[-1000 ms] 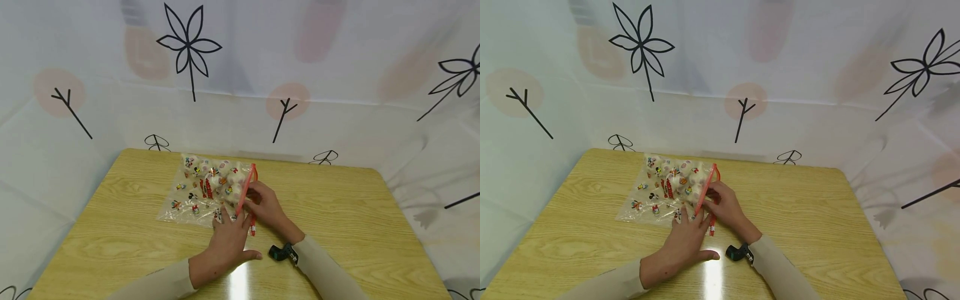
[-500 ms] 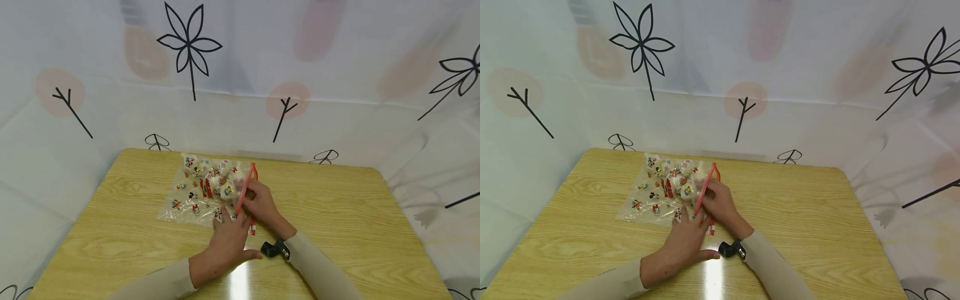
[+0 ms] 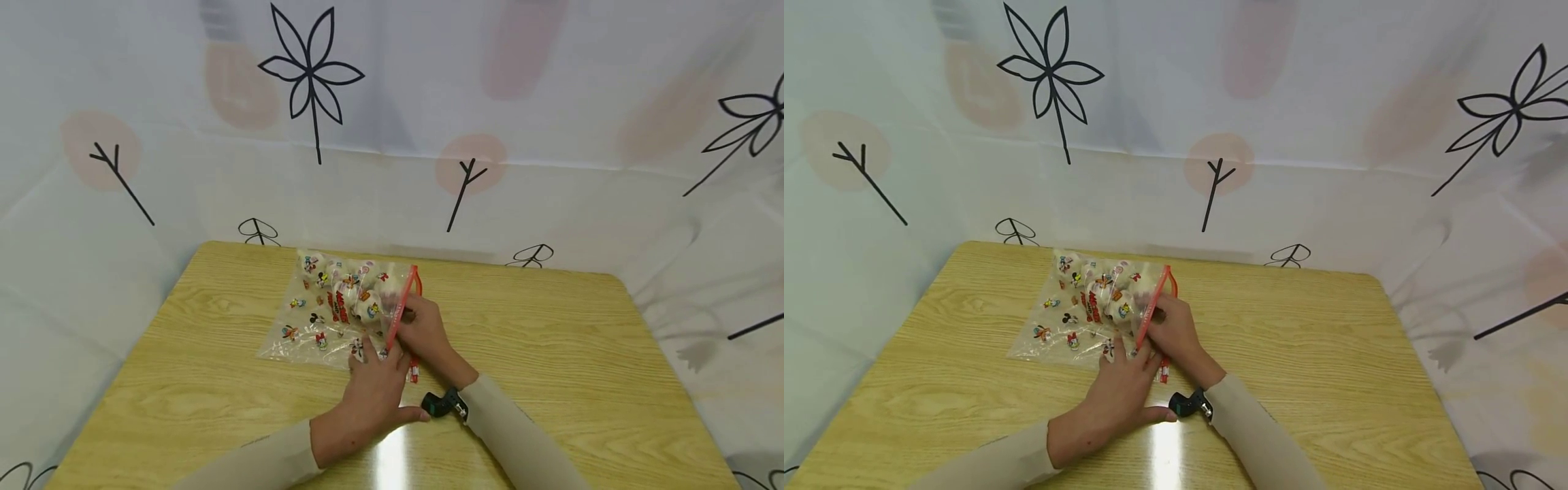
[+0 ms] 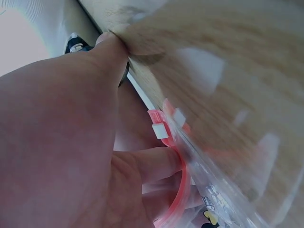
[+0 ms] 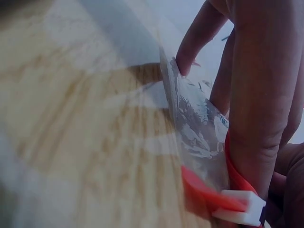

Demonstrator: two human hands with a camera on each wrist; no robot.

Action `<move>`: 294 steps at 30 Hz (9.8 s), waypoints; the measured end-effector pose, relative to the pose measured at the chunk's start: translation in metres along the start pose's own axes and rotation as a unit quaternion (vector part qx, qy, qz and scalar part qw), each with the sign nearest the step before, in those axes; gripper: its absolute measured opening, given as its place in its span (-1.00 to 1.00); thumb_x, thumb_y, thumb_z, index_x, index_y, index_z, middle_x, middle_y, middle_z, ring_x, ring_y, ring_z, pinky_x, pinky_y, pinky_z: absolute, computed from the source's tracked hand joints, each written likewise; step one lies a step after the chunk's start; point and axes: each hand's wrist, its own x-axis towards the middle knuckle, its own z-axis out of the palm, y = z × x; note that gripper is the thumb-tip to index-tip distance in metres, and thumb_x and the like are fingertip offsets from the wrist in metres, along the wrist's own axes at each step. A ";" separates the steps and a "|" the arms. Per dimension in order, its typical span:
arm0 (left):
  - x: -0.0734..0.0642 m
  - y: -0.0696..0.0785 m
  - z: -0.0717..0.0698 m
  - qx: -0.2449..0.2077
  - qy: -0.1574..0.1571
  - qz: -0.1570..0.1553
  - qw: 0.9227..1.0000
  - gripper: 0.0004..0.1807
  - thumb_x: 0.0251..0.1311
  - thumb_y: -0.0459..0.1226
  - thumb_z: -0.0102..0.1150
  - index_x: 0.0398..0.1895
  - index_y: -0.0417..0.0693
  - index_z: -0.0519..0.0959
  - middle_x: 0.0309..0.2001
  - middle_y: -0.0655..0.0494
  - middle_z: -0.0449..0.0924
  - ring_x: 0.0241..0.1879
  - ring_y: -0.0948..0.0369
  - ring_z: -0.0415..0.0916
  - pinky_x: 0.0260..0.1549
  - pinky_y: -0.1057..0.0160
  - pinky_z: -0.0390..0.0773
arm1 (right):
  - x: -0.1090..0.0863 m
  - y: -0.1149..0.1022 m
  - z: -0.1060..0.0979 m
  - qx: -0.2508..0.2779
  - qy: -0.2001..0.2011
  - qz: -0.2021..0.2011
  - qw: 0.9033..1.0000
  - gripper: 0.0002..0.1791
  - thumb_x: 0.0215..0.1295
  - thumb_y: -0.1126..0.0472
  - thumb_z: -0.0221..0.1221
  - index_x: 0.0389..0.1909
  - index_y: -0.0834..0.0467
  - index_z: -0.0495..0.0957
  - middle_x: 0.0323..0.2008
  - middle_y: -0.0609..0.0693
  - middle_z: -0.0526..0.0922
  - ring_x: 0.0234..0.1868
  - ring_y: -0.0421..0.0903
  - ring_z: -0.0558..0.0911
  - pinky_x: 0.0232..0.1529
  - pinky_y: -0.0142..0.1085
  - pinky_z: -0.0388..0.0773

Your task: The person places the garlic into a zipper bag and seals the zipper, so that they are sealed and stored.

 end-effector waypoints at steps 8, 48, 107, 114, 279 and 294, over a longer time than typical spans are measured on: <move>-0.002 0.001 0.000 0.000 0.010 -0.005 1.000 0.25 -0.02 0.66 0.09 0.58 0.02 0.40 0.62 -0.07 0.21 0.36 -0.60 0.28 -0.07 -0.43 0.64 | -0.004 0.002 -0.006 -0.002 -0.006 -0.012 1.000 -0.73 0.26 0.25 0.50 -0.02 0.10 0.80 -0.10 -0.02 0.81 -0.04 -0.05 0.79 0.01 -0.09 0.76; -0.002 -0.001 -0.001 -0.008 -0.016 -0.010 1.000 0.27 0.03 0.66 0.04 0.68 0.09 0.24 0.59 -0.07 0.27 0.39 -0.57 0.26 0.03 -0.38 0.62 | -0.049 -0.031 -0.058 -0.022 0.055 0.015 0.998 -0.86 0.34 0.54 0.32 -0.12 0.39 0.72 -0.24 0.27 0.75 -0.27 -0.01 0.69 -0.23 -0.40 0.60; -0.026 -0.009 0.005 -0.050 0.133 0.051 0.989 -0.06 0.29 0.31 0.29 0.68 0.35 0.22 0.73 0.04 -0.10 0.48 -0.25 0.30 0.21 -0.26 0.54 | -0.079 -0.016 -0.071 -0.084 -0.034 0.008 0.996 -0.65 0.26 0.44 0.44 0.06 0.26 0.69 -0.09 0.08 0.75 -0.21 -0.05 0.69 -0.26 -0.29 0.66; -0.031 -0.013 0.002 -0.061 0.127 0.040 0.989 -0.12 0.31 0.28 0.29 0.59 0.10 0.37 0.57 -0.01 0.30 0.46 -0.15 0.35 0.28 -0.17 0.54 | -0.079 -0.024 -0.070 -0.093 -0.049 0.033 0.994 -0.66 0.25 0.42 0.45 0.04 0.27 0.69 -0.13 0.05 0.75 -0.23 -0.13 0.66 -0.26 -0.33 0.64; -0.007 -0.002 0.024 -0.792 0.051 -0.177 0.582 -0.56 0.36 -0.56 0.24 0.21 -0.51 0.32 -0.31 -0.17 0.73 -0.39 0.20 0.74 -0.22 0.21 0.79 | -0.044 -0.023 -0.050 0.178 -0.075 0.300 0.934 -0.76 0.36 0.35 0.37 -0.09 0.48 0.68 -0.38 0.11 0.79 -0.44 -0.14 0.73 -0.37 -0.30 0.73; -0.006 -0.002 0.023 -0.785 0.046 -0.175 0.593 -0.78 0.37 -0.54 0.24 -0.01 -0.54 0.49 -0.35 -0.20 0.76 -0.40 0.23 0.74 -0.24 0.26 0.78 | -0.024 -0.014 -0.050 0.182 -0.027 0.317 0.931 -0.75 0.37 0.37 0.37 -0.03 0.47 0.69 -0.32 0.14 0.81 -0.44 -0.11 0.76 -0.34 -0.30 0.75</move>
